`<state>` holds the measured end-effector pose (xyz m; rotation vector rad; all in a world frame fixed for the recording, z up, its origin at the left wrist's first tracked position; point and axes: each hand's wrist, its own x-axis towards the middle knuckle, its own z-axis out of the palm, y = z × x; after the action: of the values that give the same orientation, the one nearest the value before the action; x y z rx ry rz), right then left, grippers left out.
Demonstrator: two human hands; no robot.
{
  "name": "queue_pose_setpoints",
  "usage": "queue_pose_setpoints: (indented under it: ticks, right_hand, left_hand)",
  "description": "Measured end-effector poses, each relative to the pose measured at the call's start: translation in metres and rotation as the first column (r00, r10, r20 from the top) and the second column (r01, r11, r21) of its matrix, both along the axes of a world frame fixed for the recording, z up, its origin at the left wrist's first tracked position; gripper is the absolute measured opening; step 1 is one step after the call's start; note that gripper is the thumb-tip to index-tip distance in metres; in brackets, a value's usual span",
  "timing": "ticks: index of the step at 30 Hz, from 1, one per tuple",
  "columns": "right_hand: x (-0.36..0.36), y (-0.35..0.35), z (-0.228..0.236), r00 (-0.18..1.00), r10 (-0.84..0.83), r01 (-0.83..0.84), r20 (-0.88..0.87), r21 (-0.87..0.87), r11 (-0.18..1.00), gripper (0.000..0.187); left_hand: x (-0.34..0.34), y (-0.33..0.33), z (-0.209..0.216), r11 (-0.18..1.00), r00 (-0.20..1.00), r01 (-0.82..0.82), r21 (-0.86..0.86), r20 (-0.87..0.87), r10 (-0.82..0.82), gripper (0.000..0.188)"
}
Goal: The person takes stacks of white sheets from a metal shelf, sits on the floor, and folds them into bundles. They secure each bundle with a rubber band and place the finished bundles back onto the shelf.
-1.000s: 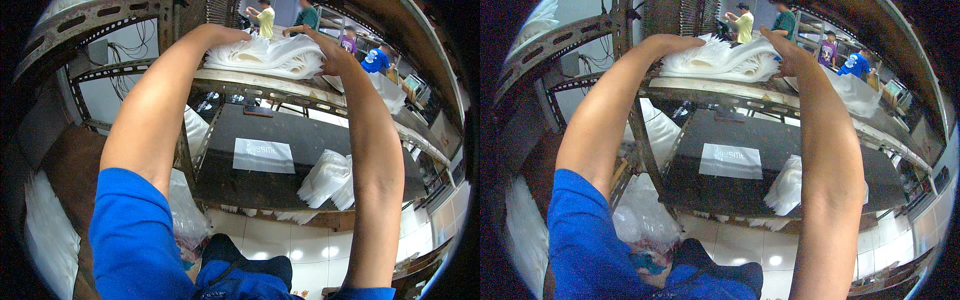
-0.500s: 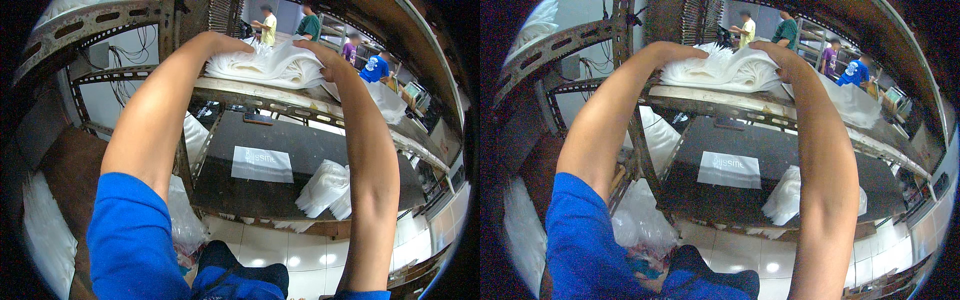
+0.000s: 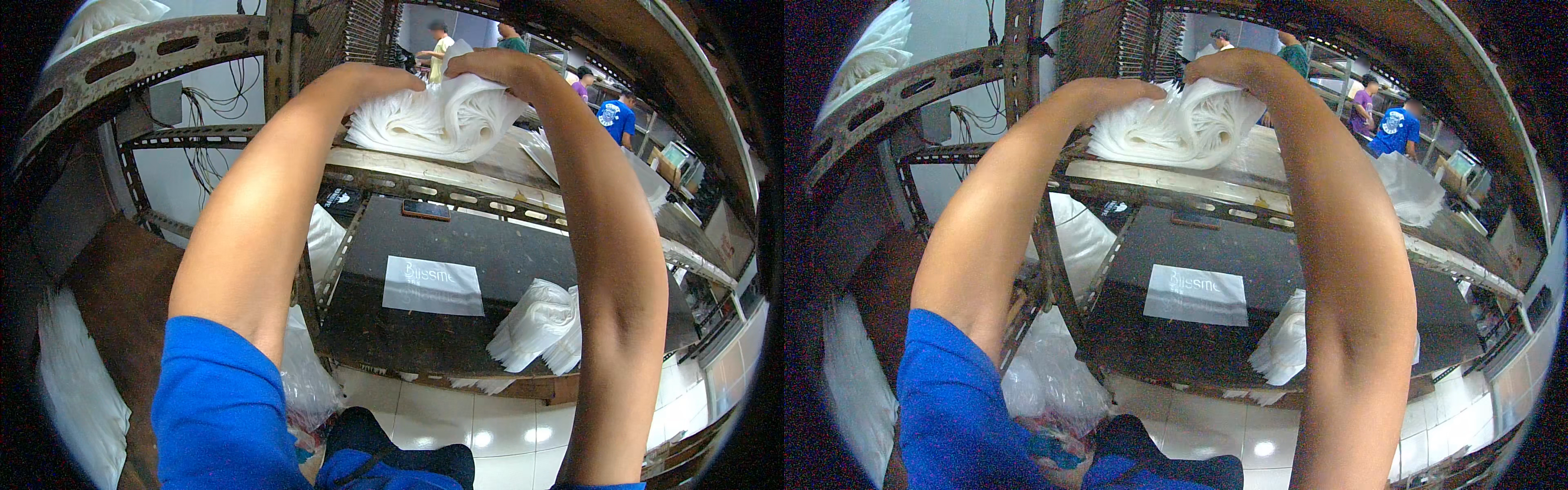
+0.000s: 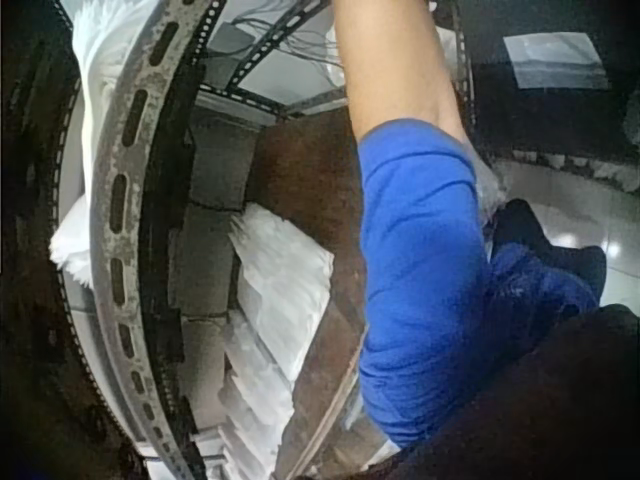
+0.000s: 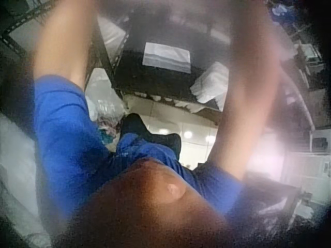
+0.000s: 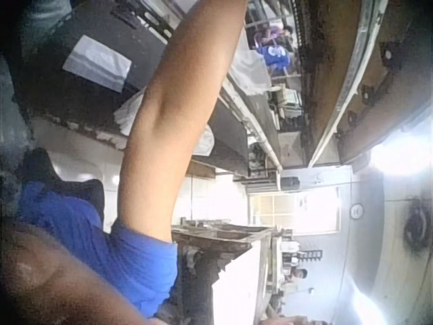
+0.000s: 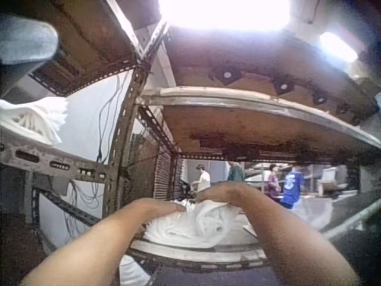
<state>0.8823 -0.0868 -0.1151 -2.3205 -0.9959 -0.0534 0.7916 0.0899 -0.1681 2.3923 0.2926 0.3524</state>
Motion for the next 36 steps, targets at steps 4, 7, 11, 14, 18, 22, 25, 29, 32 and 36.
queue_pose_setpoints:
  ticks: [4, 7, 11, 14, 18, 22, 25, 29, 32, 36]
  right_hand:
    - [0.009, 0.017, 0.005, 0.991, -0.016, 0.026, 0.132, -0.072, 0.997, 0.053]
    - [-0.008, 0.012, 0.005, 0.990, 0.130, -0.124, 0.062, -0.098, 0.987, 0.055]
    - [0.012, 0.009, 0.002, 0.997, 0.022, -0.016, 0.070, -0.086, 0.996, 0.056]
    - [0.008, 0.003, -0.001, 0.998, 0.035, -0.035, 0.046, -0.008, 0.999, 0.061]
    - [0.009, -0.007, -0.009, 0.982, 0.186, -0.186, 0.011, 0.092, 0.978, 0.064]
    - [0.026, -0.007, -0.010, 0.957, 0.138, -0.160, 0.257, 0.067, 0.985, 0.083]
    - [0.029, 0.004, -0.006, 0.917, 0.147, -0.165, 0.371, 0.017, 0.986, 0.088]
    - [0.025, 0.022, 0.006, 0.760, 0.138, -0.133, 0.635, -0.056, 0.989, 0.080]
    - [-0.041, 0.000, -0.006, 0.657, 0.085, -0.100, 0.749, -0.025, 0.995, 0.053]
    - [-0.060, -0.002, -0.006, 0.651, 0.247, -0.333, 0.718, -0.022, 0.943, 0.057]
  left_hand:
    - [0.019, 0.018, 0.000, 0.916, 0.991, 0.121, -0.384, -0.009, -0.135, 0.060]
    - [0.025, 0.024, -0.003, 0.827, 0.985, 0.169, -0.536, 0.055, -0.166, 0.056]
    - [0.018, 0.007, -0.007, 0.708, 0.948, 0.319, -0.630, 0.213, -0.238, 0.051]
    - [0.010, 0.001, -0.002, 0.652, 0.933, 0.353, -0.671, 0.307, -0.189, 0.049]
    - [0.013, -0.003, -0.009, 0.564, 0.891, 0.422, -0.710, 0.441, -0.111, 0.044]
    - [0.013, -0.011, -0.016, 0.467, 0.866, 0.464, -0.752, 0.496, -0.062, 0.037]
    - [0.011, -0.010, -0.020, 0.420, 0.870, 0.460, -0.782, 0.491, -0.039, 0.033]
    - [0.006, -0.016, -0.025, 0.349, 0.818, 0.546, -0.762, 0.574, -0.026, 0.032]
    - [-0.021, -0.032, -0.031, 0.340, 0.763, 0.581, -0.740, 0.640, 0.090, 0.033]
    - [-0.051, -0.049, -0.036, 0.321, 0.648, 0.686, -0.653, 0.749, 0.138, 0.036]
